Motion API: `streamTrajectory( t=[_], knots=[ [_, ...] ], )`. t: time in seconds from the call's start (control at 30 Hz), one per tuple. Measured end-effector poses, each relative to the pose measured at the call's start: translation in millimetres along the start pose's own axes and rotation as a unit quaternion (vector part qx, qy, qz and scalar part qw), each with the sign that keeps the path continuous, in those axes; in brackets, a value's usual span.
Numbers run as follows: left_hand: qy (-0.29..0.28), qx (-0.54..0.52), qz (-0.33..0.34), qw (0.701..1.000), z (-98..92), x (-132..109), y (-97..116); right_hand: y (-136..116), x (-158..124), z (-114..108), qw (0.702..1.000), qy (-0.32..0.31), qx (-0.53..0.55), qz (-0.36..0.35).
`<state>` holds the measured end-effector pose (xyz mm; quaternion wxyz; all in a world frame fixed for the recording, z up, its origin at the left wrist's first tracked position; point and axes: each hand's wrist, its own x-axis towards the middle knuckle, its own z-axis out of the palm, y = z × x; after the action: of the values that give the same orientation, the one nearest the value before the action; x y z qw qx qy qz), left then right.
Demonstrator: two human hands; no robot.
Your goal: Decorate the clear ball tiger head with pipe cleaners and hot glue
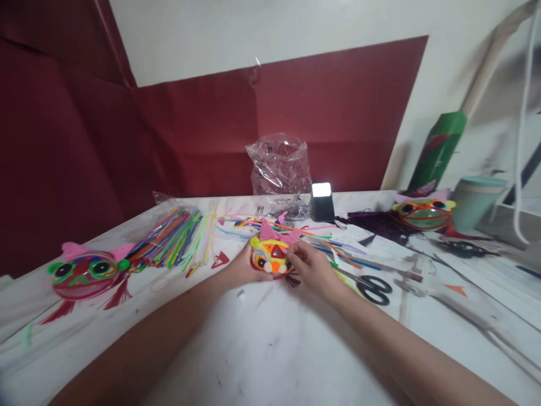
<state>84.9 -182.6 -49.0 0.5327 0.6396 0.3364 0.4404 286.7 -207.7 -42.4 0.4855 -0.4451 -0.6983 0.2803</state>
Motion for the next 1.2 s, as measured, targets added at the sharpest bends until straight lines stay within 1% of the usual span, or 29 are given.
streamTrajectory(
  t=[0.07, 0.13, 0.23, 0.3, 0.37, 0.43, 0.5, 0.6, 0.67, 0.8, 0.87, 1.0, 1.1, 1.2],
  knots=[
    [0.019, -0.006, 0.013, 1.0, 1.4, 1.6, -2.0, 0.1, 0.8, -1.0, 1.0, -0.004, 0.003, -0.003],
    [0.036, -0.023, -0.001, 0.999, 2.6, 3.1, -3.2, -2.7, 0.9, -2.7, 1.0, -0.002, -0.009, -0.023],
    [0.066, -0.05, -0.031, 0.996, 4.7, 2.6, 0.4, -9.9, -2.2, -4.1, 0.994, -0.001, -0.071, -0.088],
    [0.076, -0.057, -0.044, 0.994, 7.0, 0.6, 5.1, -13.9, -6.3, -3.0, 0.978, -0.021, -0.146, -0.146],
    [0.082, -0.049, -0.046, 0.994, 9.7, -1.5, 8.7, -16.1, -10.9, -0.6, 0.954, -0.037, -0.224, -0.194],
    [0.082, -0.043, -0.039, 0.995, 12.2, -2.7, 9.2, -17.0, -14.6, 2.1, 0.933, -0.039, -0.277, -0.225],
    [0.069, -0.051, -0.033, 0.996, 14.0, -2.8, 6.6, -16.9, -16.7, 4.1, 0.922, -0.031, -0.303, -0.239],
    [0.059, -0.058, -0.032, 0.996, 16.5, -2.2, 1.4, -15.1, -17.7, 6.5, 0.916, -0.028, -0.309, -0.253],
    [0.072, -0.052, -0.037, 0.995, 18.8, -2.6, 1.2, -12.4, -17.5, 8.3, 0.919, -0.016, -0.301, -0.255],
    [0.111, -0.058, -0.063, 0.99, 24.6, -5.9, 11.1, -5.7, -16.3, 10.1, 0.938, 0.041, -0.282, -0.196],
    [0.127, -0.059, -0.068, 0.988, 27.1, -7.5, 17.0, -3.4, -15.8, 9.4, 0.942, 0.047, -0.28, -0.18],
    [0.142, -0.048, -0.069, 0.986, 29.2, -8.1, 19.9, -1.9, -16.5, 7.8, 0.938, 0.038, -0.289, -0.189],
    [0.154, -0.037, -0.074, 0.985, 28.9, -7.1, 14.9, -3.2, -18.5, 8.1, 0.925, 0.042, -0.324, -0.192],
    [0.153, -0.045, -0.064, 0.985, 29.0, -5.7, 7.0, -5.7, -20.9, 9.6, 0.919, 0.044, -0.351, -0.172]
  ],
)
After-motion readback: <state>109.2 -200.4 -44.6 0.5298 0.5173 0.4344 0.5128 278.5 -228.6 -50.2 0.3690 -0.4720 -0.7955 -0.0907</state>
